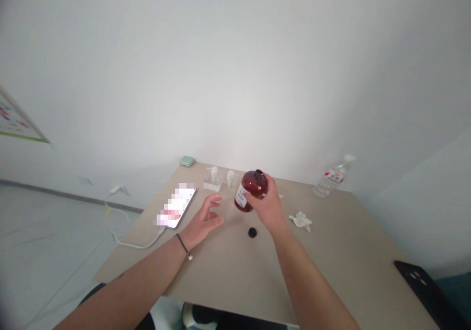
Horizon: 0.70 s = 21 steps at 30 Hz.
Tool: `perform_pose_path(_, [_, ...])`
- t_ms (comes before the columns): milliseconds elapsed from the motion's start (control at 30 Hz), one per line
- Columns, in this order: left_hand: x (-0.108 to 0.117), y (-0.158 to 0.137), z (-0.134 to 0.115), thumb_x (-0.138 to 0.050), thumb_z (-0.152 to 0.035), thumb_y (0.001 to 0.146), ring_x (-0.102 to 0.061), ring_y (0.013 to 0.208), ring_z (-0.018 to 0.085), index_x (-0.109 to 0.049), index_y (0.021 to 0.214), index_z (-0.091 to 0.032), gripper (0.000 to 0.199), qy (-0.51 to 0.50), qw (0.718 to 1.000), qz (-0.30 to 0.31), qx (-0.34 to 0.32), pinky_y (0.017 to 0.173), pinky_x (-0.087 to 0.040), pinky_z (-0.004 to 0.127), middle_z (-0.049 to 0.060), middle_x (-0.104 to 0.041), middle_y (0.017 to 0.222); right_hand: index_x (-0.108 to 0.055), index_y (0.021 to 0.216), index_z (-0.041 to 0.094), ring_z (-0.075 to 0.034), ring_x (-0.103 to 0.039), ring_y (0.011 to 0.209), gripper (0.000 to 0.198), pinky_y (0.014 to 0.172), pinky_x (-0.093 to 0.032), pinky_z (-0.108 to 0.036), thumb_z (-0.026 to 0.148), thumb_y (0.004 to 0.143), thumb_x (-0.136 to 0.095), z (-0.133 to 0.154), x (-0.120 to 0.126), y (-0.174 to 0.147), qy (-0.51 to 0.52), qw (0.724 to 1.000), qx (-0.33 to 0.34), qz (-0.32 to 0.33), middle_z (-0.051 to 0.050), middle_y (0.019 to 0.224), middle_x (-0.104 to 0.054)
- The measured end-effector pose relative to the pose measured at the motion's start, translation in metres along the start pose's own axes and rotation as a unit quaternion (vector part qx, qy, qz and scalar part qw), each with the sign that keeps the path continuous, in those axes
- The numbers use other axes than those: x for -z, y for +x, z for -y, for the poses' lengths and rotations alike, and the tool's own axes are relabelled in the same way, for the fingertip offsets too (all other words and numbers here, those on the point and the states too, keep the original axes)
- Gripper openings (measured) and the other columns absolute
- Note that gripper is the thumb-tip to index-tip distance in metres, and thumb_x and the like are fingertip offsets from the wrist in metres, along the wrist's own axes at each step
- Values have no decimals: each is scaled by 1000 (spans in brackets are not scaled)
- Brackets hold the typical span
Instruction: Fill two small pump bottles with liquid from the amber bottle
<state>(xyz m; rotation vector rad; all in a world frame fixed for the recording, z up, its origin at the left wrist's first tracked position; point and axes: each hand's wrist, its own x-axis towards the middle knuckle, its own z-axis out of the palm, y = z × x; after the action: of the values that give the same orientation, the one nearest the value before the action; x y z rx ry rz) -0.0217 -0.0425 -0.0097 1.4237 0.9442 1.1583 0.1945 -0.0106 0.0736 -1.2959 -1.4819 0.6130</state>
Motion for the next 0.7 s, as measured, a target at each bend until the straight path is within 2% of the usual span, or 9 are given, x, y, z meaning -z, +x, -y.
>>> perform_pose_path(67, [0,-1,-3,-69,-37,82,-56,101,22,-42,133,-25,59,31,999,3,28,86,-46,37,10,-48,128,-45,131,23,-29,-66,107,81,100,-49,-51,44,61,-81,-13,6,25,-23,999,-1,-24,-13,127,-62])
perform_pose_path(133, [0,-3,-7,-67,-31,82,-55,87,17,-46,128,-24,51,61,998,12,30,79,-46,34,7,-49,120,-45,129,23,-29,-65,109,83,102,-47,-52,44,57,-82,-27,9,46,-46,998,-10,-41,-13,127,-61])
perform_pose_path(300, [-1,-4,-9,-63,-19,80,-51,104,21,-54,113,-23,34,93,994,38,-49,73,-44,27,6,-48,120,-44,126,23,-30,-63,110,85,103,-45,-52,45,53,-81,-52,4,71,-102,994,-37,-29,-13,128,-60])
perform_pose_path(700, [-1,-3,-9,-62,-15,79,-53,104,21,-55,110,-22,33,112,990,54,-64,72,-45,27,6,-50,117,-41,131,19,-29,-66,101,91,93,-50,-51,51,56,-81,-77,-1,76,-82,995,-50,5,-19,127,-60])
